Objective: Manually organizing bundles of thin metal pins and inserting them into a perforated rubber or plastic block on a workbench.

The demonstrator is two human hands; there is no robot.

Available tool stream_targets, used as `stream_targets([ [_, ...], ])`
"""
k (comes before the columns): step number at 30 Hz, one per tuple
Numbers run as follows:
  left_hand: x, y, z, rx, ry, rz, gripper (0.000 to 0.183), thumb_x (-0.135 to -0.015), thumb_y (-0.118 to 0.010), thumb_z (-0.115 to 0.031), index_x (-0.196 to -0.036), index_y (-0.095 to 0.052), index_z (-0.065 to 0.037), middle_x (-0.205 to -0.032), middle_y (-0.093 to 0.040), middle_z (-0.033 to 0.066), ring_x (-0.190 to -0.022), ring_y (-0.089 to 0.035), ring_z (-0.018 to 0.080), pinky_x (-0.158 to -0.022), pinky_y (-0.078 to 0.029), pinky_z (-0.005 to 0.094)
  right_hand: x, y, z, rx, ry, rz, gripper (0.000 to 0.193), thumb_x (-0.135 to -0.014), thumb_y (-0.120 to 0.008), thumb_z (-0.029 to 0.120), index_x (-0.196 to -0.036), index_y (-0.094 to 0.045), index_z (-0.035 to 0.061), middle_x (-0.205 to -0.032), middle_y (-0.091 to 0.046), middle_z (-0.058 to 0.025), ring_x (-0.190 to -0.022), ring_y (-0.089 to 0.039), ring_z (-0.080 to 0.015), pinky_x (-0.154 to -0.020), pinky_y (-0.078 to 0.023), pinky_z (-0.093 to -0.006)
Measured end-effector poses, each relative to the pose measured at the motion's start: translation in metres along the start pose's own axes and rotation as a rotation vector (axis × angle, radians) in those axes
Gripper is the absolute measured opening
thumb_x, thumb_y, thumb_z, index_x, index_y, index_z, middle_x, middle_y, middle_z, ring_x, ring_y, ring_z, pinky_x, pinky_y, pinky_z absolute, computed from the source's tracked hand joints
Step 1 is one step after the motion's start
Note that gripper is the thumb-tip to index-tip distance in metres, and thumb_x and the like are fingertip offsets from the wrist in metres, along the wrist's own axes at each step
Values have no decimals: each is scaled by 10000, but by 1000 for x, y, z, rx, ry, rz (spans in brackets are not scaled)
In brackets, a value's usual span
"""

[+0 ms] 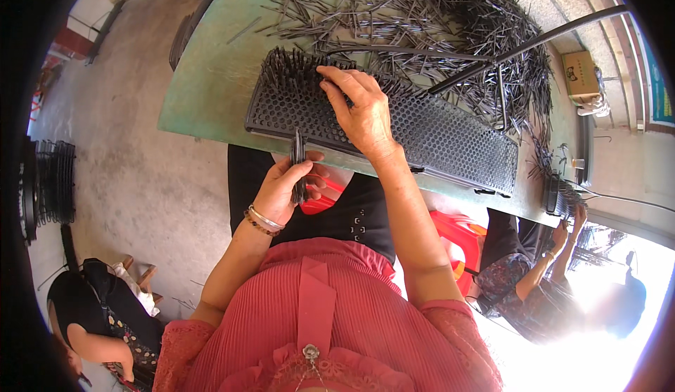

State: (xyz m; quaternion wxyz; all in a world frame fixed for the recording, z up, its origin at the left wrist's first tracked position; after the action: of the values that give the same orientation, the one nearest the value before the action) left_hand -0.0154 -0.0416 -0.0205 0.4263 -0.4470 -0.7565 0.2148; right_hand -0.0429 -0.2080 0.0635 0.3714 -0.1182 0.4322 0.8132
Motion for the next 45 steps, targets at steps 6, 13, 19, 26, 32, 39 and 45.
stream_targets([
  [6, 0, -6, 1, -30, -10, 13, 273, -926, -504, -142, -1143, -547, 17, -914, -652, 122, -744, -635, 154, -629, -521, 270, 7, -2, -3, 15, 34, -113, 186, -791, -672, 68, -976, -676, 56, -915, -652, -95, -837, -608, -259, -750, -486, -336],
  [13, -5, -10, 3, -21, -26, 69, 316, -940, -510, -199, -1150, -500, 37, -969, -636, 158, -821, -637, 198, -695, -542, 314, 2, 0, 0, 136, 96, -130, 198, -780, -674, 39, -978, -678, 35, -928, -655, -88, -832, -609, -236, -746, -481, -312],
  [19, -5, -13, 2, -7, -26, 79, 312, -949, -498, -200, -1148, -490, 40, -984, -632, 169, -848, -639, 206, -718, -543, 326, 3, -4, 3, 148, 178, -47, 191, -776, -677, 69, -966, -686, 54, -913, -659, -63, -799, -589, -230, -744, -447, -324],
  [26, -2, -14, 3, -40, 38, 91, 311, -954, -487, -213, -1180, -481, 2, -979, -624, 154, -826, -634, 204, -701, -545, 331, 10, -1, -2, 196, 104, -191, 172, -777, -682, 107, -944, -691, 70, -880, -665, -30, -786, -572, -207, -729, -407, -319],
  [32, 4, -23, -6, -64, 104, 66, 334, -953, -491, -245, -1192, -474, -13, -985, -623, 155, -800, -629, 194, -652, -537, 308, 12, -4, -2, 155, 1, -212, 177, -804, -660, 85, -976, -690, 60, -904, -676, -53, -847, -571, -214, -795, -424, -316],
  [39, -5, -13, 3, -78, 8, 126, 331, -961, -477, -239, -1179, -473, 8, -984, -626, 155, -793, -624, 178, -643, -510, 283, 15, 10, 8, 116, 73, -180, 215, -782, -669, 65, -995, -671, 39, -902, -660, -79, -834, -573, -245, -768, -448, -356],
  [45, 3, -29, -7, -167, -89, 197, 315, -960, -481, -235, -1156, -484, 12, -979, -629, 145, -802, -622, 169, -667, -504, 276, 47, 13, 8, -445, -580, 193, 278, -826, -699, 189, -954, -650, -54, -752, -668, -82, -674, -597, -110, -596, -482, -278],
])
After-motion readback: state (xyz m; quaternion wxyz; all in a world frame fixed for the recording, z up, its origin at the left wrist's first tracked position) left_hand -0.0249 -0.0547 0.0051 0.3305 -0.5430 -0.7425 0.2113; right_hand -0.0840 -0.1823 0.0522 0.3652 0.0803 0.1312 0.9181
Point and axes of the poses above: each hand's wrist, its own x-axis away from the middle knuckle, its own y-axis out of the back of the hand, z = x × y, the point moved 4 cm from there along -x, towards the middle knuckle
